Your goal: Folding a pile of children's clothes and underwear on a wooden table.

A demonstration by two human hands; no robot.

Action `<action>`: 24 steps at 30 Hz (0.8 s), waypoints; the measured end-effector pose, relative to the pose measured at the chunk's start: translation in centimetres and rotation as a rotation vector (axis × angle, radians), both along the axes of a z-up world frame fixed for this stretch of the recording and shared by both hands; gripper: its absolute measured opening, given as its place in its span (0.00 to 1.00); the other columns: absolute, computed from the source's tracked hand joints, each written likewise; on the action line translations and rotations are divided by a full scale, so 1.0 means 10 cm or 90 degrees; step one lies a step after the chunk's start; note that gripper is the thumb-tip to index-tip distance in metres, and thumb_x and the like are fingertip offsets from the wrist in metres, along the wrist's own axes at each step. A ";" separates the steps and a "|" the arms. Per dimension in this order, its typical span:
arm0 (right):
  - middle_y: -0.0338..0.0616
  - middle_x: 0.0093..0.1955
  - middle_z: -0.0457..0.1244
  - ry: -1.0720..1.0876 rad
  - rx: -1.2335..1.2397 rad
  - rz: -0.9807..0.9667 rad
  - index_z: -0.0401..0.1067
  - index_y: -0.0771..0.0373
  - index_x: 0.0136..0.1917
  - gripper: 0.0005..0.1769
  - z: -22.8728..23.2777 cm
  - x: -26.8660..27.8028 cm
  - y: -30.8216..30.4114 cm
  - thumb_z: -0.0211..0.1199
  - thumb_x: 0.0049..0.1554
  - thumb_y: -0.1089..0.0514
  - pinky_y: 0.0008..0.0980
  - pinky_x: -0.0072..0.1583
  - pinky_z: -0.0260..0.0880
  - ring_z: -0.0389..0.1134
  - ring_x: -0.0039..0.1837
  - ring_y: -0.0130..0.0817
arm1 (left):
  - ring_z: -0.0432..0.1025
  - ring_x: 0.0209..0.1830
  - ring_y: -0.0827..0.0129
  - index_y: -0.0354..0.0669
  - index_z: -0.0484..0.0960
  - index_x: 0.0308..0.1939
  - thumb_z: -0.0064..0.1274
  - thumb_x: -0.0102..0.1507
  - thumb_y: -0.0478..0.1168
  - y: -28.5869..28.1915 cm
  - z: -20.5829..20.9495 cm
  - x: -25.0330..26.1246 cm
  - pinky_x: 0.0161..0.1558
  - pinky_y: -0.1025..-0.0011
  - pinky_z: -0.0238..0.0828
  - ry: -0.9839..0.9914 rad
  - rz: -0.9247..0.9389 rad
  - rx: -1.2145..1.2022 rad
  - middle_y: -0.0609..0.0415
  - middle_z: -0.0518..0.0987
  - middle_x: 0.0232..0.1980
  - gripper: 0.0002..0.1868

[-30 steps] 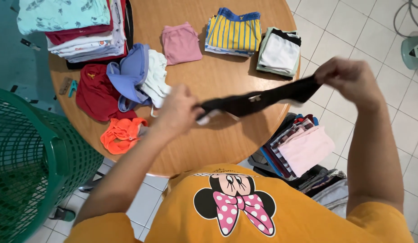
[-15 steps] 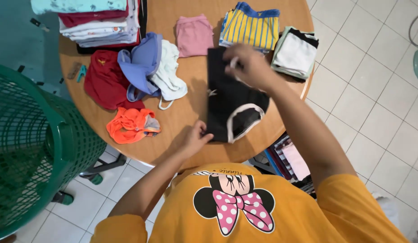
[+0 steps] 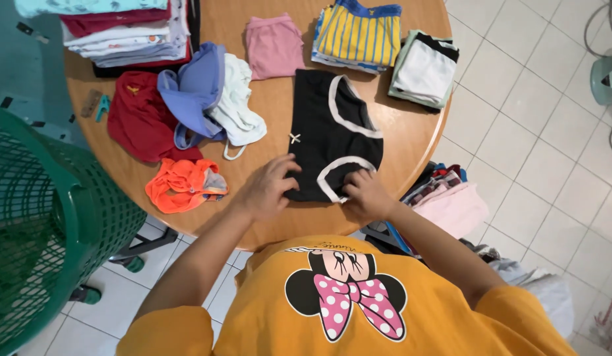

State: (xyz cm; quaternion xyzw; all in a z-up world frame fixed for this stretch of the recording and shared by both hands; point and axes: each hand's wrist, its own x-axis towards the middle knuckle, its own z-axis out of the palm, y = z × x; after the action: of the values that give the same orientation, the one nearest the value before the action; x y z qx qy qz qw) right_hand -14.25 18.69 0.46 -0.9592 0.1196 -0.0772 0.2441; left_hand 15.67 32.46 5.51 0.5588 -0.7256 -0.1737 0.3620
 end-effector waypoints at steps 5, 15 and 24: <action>0.48 0.49 0.63 0.033 0.077 -0.014 0.73 0.61 0.43 0.11 -0.26 -0.28 -0.05 0.69 0.46 0.59 0.46 0.54 0.62 0.63 0.53 0.48 | 0.73 0.57 0.50 0.39 0.79 0.35 0.60 0.48 0.28 -0.04 -0.38 -0.03 0.57 0.56 0.71 0.131 -0.126 0.154 0.48 0.79 0.45 0.13; 0.50 0.40 0.68 0.056 0.385 -0.466 0.71 0.65 0.51 0.12 -0.32 -0.06 -0.26 0.67 0.57 0.58 0.37 0.46 0.70 0.69 0.42 0.37 | 0.74 0.56 0.69 0.36 0.65 0.64 0.65 0.60 0.29 -0.37 -2.29 -0.55 0.57 0.70 0.73 0.700 0.349 0.334 0.51 0.78 0.56 0.32; 0.55 0.43 0.69 0.118 0.173 -0.413 0.73 0.61 0.47 0.06 -0.35 -0.05 -0.27 0.65 0.58 0.58 0.48 0.49 0.70 0.71 0.47 0.57 | 0.71 0.49 0.66 0.36 0.60 0.65 0.62 0.54 0.28 -0.03 -1.91 -0.51 0.52 0.71 0.69 0.527 0.355 0.346 0.48 0.75 0.51 0.38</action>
State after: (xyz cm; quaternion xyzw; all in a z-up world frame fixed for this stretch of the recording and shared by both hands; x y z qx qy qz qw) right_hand -14.78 16.00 -3.00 -0.8333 0.4483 -0.0468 0.3202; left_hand 10.57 32.12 -13.61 0.6878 -0.2773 -0.4567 0.4913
